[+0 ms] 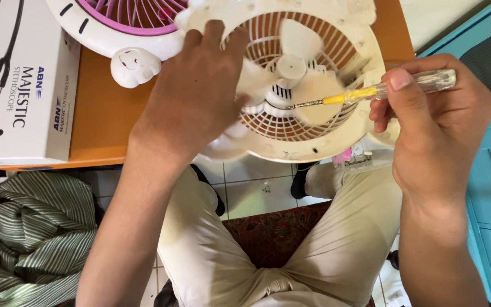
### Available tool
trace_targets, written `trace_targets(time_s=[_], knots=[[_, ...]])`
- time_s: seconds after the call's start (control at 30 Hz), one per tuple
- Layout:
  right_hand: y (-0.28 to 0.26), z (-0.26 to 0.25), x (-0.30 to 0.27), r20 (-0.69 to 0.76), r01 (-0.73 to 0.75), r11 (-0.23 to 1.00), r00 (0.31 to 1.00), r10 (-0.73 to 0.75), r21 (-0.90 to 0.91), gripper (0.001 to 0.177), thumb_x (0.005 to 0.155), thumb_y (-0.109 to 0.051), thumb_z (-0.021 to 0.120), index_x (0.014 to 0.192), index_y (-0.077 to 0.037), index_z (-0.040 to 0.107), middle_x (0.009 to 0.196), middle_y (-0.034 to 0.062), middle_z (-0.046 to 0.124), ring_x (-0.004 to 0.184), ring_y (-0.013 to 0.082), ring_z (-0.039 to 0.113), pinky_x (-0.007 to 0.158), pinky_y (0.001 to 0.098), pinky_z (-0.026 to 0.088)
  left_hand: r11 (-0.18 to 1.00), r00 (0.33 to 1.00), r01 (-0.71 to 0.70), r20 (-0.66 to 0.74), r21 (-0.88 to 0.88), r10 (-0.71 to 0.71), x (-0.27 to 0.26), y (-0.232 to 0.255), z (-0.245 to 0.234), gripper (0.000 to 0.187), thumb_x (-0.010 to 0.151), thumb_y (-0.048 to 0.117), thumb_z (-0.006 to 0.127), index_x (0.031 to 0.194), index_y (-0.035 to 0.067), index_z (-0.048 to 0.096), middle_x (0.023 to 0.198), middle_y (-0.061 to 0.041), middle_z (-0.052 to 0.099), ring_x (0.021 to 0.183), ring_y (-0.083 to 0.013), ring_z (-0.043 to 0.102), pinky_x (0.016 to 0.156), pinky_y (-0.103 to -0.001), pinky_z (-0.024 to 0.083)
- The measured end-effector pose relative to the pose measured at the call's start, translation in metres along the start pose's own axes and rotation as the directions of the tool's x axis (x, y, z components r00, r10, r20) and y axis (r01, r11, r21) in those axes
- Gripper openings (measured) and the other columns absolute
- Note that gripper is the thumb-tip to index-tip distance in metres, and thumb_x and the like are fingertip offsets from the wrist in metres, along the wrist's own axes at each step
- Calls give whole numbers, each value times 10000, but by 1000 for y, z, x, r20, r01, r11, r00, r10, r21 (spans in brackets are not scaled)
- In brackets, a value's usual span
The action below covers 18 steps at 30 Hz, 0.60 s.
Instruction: The person uses a screwdriver to loosen and tighten screws on the internal components of a disassembled electric fan. They rotate the fan housing to access different areas and repeatedly adjust the central motor and blade assembly.
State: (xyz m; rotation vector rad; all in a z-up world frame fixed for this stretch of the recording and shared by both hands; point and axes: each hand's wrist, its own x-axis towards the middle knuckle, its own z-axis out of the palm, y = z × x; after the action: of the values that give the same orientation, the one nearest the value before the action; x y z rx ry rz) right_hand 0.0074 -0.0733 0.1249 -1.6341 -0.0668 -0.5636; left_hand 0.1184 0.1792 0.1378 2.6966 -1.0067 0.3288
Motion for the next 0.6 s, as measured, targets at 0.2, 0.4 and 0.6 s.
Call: trace_targets(time_s=[0.2, 0.4, 0.6], knots=[[2, 3, 0, -3, -21, 1000, 1000, 21, -10, 207, 1123, -134, 699, 1041, 39, 623, 870, 89, 664, 691, 124, 633, 626, 253, 519, 987, 988, 149, -58, 64, -145, 14, -11, 10, 420, 783, -40, 756, 1159, -49, 569, 1025, -233, 606, 811, -398, 680, 627, -467, 556], [-7, 17, 7, 127, 46, 983, 992, -23, -179, 163, 1090, -131, 693, 1061, 17, 629, 843, 56, 667, 686, 83, 629, 598, 219, 503, 995, 915, 94, -398, 40, -71, -13, -4, 18, 594, 766, 146, 862, 1255, -33, 577, 1203, -229, 584, 1113, -415, 603, 766, -428, 584], [-9, 42, 28, 304, 187, 911, 950, -73, -367, 175, 1068, -135, 690, 1012, 20, 630, 823, 53, 688, 697, 63, 624, 613, 214, 474, 415, 587, 148, -258, -898, -768, -51, 26, 33, 866, 916, 138, 764, 1535, 22, 170, 1489, -174, 330, 1350, -275, 535, 1025, -366, 560]])
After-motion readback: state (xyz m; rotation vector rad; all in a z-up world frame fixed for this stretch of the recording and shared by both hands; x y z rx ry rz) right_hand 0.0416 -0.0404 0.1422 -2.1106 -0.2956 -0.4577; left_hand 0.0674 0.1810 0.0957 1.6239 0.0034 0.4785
